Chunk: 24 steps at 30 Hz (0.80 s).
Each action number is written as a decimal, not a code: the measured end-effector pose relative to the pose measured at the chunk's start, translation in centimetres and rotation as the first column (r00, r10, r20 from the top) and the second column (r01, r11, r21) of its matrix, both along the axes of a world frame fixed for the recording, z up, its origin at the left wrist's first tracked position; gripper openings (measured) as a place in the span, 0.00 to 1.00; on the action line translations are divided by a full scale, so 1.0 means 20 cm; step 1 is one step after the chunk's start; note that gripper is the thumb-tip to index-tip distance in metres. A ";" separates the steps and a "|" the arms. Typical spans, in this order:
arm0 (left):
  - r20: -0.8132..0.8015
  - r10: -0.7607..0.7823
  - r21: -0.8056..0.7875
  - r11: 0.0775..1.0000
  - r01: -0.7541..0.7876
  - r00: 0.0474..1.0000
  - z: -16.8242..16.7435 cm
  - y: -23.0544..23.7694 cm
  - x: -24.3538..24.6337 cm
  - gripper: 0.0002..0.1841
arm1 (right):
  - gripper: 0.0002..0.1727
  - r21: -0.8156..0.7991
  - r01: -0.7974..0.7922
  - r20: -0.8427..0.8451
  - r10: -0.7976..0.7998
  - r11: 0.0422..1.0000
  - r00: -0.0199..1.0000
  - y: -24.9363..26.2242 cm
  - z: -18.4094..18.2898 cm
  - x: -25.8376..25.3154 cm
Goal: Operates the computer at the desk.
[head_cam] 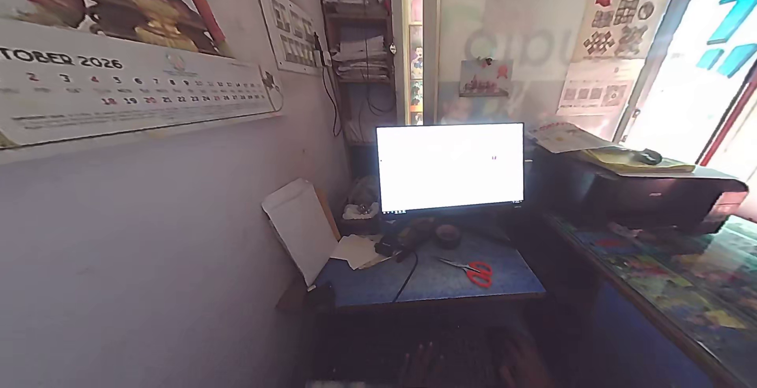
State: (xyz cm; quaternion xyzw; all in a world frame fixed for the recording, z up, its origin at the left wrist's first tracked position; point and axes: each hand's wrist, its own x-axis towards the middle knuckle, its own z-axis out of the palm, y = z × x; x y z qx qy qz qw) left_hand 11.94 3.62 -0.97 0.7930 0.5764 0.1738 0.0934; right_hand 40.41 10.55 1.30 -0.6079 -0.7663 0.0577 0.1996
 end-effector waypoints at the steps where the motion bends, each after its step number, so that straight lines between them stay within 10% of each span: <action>1: 0.000 -0.001 -0.008 1.000 0.001 1.000 0.00 0.00 0.00 0.33 | 0.28 0.018 0.000 -0.002 0.000 1.000 1.000 0.00 0.00 0.00; 24: -0.028 0.004 -0.022 1.000 -0.005 1.000 0.08 0.01 0.03 0.34 | 0.32 -0.173 0.247 0.107 -0.232 0.953 0.967 0.04 0.04 0.01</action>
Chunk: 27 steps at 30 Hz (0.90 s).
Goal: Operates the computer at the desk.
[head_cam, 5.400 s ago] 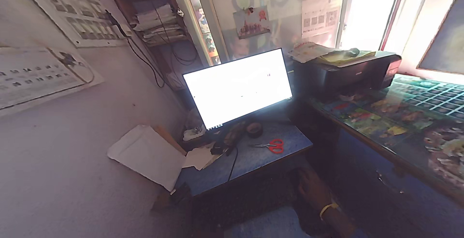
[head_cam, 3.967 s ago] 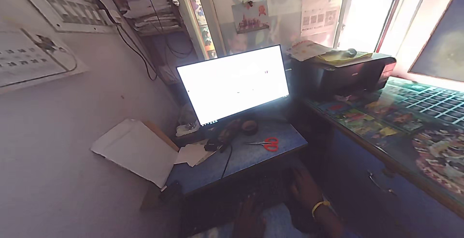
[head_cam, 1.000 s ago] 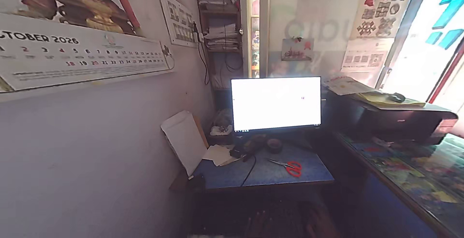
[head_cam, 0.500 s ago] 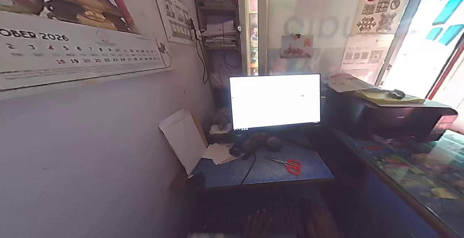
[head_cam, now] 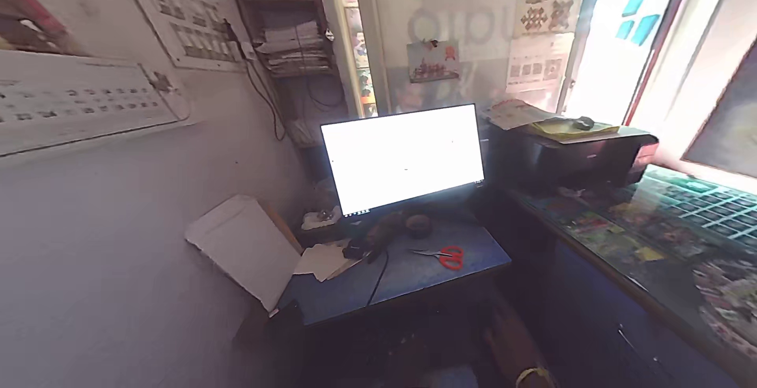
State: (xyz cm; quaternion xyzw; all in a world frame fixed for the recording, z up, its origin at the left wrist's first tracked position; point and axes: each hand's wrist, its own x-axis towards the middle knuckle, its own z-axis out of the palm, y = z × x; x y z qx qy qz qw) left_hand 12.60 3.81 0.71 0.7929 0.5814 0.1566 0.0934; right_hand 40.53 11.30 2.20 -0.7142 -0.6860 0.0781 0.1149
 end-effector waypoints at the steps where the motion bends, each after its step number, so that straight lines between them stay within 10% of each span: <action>1: -0.003 -0.001 0.000 1.000 0.001 1.000 -0.01 0.00 0.00 0.35 | 0.33 -0.010 0.000 0.000 0.000 1.000 1.000 0.00 0.00 0.00; 27: -0.026 -0.018 -0.044 0.999 0.017 0.999 -0.06 0.01 -0.03 0.36 | 0.30 0.208 -0.014 0.002 0.014 0.978 1.000 0.06 -0.15 0.03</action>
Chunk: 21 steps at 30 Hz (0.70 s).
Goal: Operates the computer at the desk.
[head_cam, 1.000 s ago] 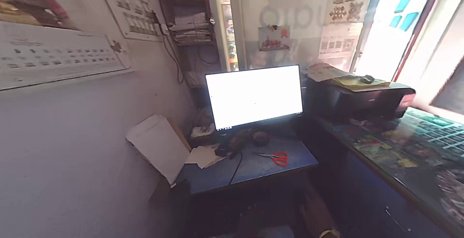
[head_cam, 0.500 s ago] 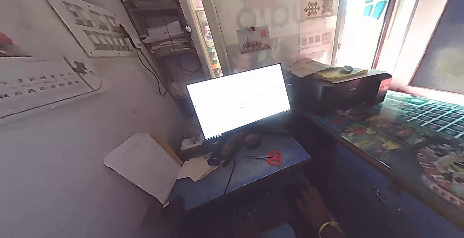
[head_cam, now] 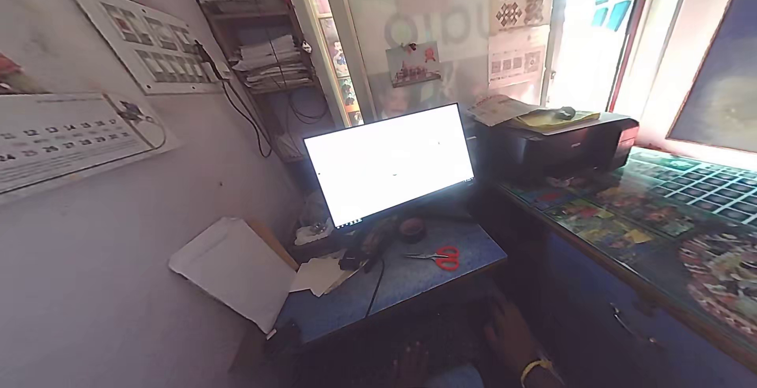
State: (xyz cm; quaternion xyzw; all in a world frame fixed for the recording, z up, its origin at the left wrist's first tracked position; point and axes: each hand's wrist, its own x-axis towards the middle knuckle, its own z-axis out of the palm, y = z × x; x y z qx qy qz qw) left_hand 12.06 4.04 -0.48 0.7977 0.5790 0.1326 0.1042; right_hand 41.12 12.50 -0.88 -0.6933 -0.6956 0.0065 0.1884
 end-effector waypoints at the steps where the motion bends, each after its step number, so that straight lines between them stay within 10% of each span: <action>1: -0.001 0.000 0.004 1.000 0.000 1.000 -0.01 0.00 0.00 0.36 | 0.30 -0.004 0.001 -0.001 -0.001 1.000 1.000 0.00 0.00 0.00; 21: -0.002 0.005 0.013 1.000 -0.005 1.000 -0.01 -0.01 0.01 0.35 | 0.30 -0.023 -0.009 -0.023 0.009 1.000 1.000 -0.02 0.04 0.00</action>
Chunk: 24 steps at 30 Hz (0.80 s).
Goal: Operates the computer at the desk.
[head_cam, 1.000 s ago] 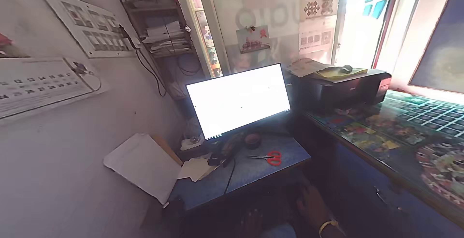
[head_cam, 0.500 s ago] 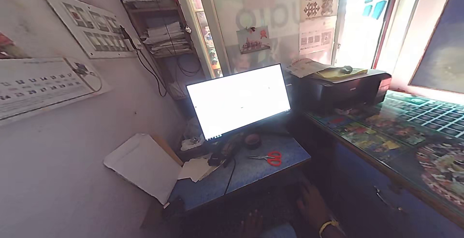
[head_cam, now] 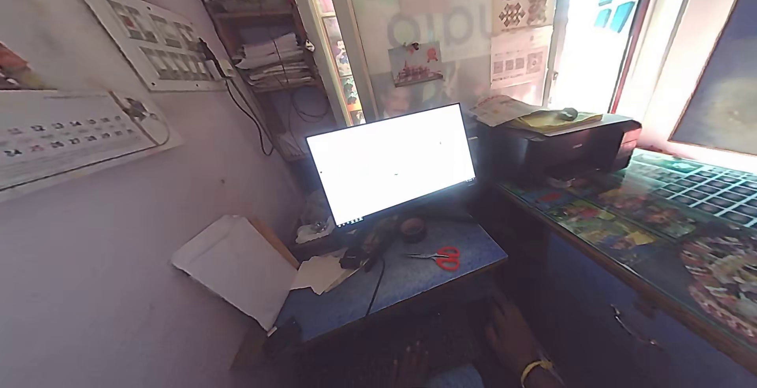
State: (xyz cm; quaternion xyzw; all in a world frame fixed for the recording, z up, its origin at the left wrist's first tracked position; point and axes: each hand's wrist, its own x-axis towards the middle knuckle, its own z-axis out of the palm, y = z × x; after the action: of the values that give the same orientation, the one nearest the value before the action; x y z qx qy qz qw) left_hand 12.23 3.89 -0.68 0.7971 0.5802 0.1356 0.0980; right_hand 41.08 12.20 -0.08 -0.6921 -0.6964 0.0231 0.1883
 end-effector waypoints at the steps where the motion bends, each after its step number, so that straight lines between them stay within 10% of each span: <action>1: 0.000 -0.001 -0.002 1.000 0.001 1.000 0.00 0.00 0.00 0.35 | 0.30 0.000 0.000 0.003 0.000 1.000 1.000 0.00 0.00 0.00; 24: -0.001 0.007 0.010 1.000 -0.007 1.000 -0.01 0.00 0.00 0.37 | 0.35 -0.045 -0.158 -0.031 0.156 0.986 0.987 -0.01 0.03 -0.01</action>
State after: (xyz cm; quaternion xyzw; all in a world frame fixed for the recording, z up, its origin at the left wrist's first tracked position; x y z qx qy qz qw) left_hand 12.19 3.86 -0.94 0.7955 0.5824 0.1387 0.0931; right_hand 40.82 12.08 0.52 -0.6391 -0.7454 0.0637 0.1787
